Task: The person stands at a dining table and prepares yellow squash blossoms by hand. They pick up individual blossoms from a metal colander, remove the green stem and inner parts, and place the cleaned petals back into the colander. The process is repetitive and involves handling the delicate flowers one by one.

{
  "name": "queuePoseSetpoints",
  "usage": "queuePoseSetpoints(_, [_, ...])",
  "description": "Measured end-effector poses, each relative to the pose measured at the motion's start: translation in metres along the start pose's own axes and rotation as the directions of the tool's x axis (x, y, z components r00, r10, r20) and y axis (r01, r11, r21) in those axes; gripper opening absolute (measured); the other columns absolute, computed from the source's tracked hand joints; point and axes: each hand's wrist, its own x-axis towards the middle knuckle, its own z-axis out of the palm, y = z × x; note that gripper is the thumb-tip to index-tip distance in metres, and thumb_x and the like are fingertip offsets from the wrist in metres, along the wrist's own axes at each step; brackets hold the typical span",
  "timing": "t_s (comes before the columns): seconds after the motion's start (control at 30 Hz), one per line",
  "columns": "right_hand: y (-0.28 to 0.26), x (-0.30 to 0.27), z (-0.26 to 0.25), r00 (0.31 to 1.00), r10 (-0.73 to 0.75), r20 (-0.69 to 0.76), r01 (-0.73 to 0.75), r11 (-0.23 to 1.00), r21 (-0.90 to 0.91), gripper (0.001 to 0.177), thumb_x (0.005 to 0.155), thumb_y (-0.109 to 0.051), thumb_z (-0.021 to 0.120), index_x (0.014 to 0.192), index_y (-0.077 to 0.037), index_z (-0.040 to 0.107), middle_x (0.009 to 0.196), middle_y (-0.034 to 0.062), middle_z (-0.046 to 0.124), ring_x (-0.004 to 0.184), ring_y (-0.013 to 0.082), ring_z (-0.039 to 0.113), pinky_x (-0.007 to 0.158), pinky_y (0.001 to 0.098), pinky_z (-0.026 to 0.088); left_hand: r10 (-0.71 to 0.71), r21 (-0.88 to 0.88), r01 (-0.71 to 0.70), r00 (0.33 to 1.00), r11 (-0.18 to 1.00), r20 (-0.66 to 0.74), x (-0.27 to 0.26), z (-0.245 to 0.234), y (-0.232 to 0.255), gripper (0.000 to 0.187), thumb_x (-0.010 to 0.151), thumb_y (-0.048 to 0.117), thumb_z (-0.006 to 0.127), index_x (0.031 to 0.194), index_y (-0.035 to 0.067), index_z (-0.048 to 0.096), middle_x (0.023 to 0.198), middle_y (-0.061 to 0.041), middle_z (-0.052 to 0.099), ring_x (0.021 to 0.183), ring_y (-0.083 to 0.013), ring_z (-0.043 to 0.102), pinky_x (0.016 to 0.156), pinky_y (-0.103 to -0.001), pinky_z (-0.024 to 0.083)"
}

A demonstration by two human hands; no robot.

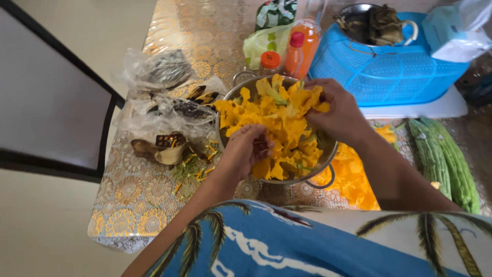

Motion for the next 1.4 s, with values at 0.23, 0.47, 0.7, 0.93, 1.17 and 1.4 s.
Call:
queuePoseSetpoints(0.23, [-0.057, -0.03, -0.002, 0.991, -0.12, 0.056, 0.105, 0.97, 0.22, 0.032, 0.095, -0.002, 0.064, 0.126, -0.001, 0.067, 0.151, 0.0085, 0.048, 0.13, 0.0167, 0.056, 0.102, 0.031, 0.053, -0.025, 0.057, 0.016, 0.986, 0.998, 0.166, -0.004, 0.024, 0.033, 0.037, 0.101, 0.038, 0.052, 0.122, 0.009, 0.062, 0.099, -0.005, 0.069, 0.089, -0.0212, 0.069, 0.077, -0.038, 0.057])
queuePoseSetpoints(0.47, [-0.06, -0.048, 0.01, 0.992, -0.086, 0.094, 0.06, 0.965, 0.256, 0.044, 0.093, -0.003, 0.059, 0.137, -0.007, 0.063, 0.152, 0.008, 0.051, 0.136, 0.0164, 0.052, 0.107, 0.0296, 0.047, 0.052, 0.049, -0.066, 0.968, 0.997, 0.247, -0.008, 0.062, 0.034, 0.036, 0.098, 0.02, 0.064, 0.128, 0.003, 0.059, 0.11, -0.006, 0.069, 0.095, -0.0162, 0.068, 0.081, -0.034, 0.056])
queuePoseSetpoints(0.7, [-0.043, -0.04, -0.018, 0.998, 0.036, -0.044, -0.029, 0.988, 0.152, 0.025, 0.097, -0.013, 0.068, 0.121, -0.004, 0.071, 0.119, 0.0066, 0.071, 0.107, 0.0118, 0.064, 0.091, 0.0277, 0.053, 0.202, 0.156, -0.249, 0.942, 0.956, 0.27, -0.01, 0.068, 0.021, 0.036, 0.09, 0.011, 0.073, 0.121, -0.003, 0.062, 0.098, -0.008, 0.072, 0.083, -0.0131, 0.069, 0.074, -0.027, 0.058])
queuePoseSetpoints(0.93, [-0.016, -0.012, -0.007, 0.992, 0.006, -0.125, -0.01, 0.999, -0.032, 0.011, 0.095, -0.007, 0.074, 0.105, -0.002, 0.075, 0.092, 0.0073, 0.072, 0.08, 0.0115, 0.063, 0.068, 0.0263, 0.052, 0.277, 0.345, -0.34, 0.935, 0.875, 0.222, -0.013, 0.085, 0.016, 0.034, 0.092, 0.013, 0.075, 0.119, -0.004, 0.063, 0.088, -0.005, 0.067, 0.071, -0.0092, 0.06, 0.06, -0.023, 0.047])
queuePoseSetpoints(1.17, [0.006, 0.004, -0.029, 0.975, 0.212, 0.066, -0.218, 0.858, 0.465, 0.015, 0.097, -0.01, 0.063, 0.106, 0.0, 0.068, 0.093, 0.0056, 0.075, 0.08, 0.0112, 0.073, 0.069, 0.0263, 0.06, 0.304, 0.276, -0.342, 0.937, 0.898, 0.171, -0.022, 0.082, 0.007, 0.031, 0.093, 0.011, 0.07, 0.119, -0.004, 0.065, 0.094, -0.007, 0.072, 0.078, -0.0101, 0.066, 0.07, -0.024, 0.054])
queuePoseSetpoints(1.4, [0.001, -0.006, -0.012, 0.971, 0.171, 0.167, -0.217, 0.921, 0.324, 0.018, 0.095, -0.007, 0.069, 0.108, 0.004, 0.072, 0.085, 0.0067, 0.073, 0.069, 0.0111, 0.067, 0.062, 0.0259, 0.055, 0.365, 0.326, -0.376, 0.926, 0.867, 0.097, -0.027, 0.086, 0.003, 0.028, 0.092, 0.009, 0.07, 0.117, -0.004, 0.065, 0.093, -0.008, 0.072, 0.079, -0.0116, 0.068, 0.072, -0.025, 0.055])
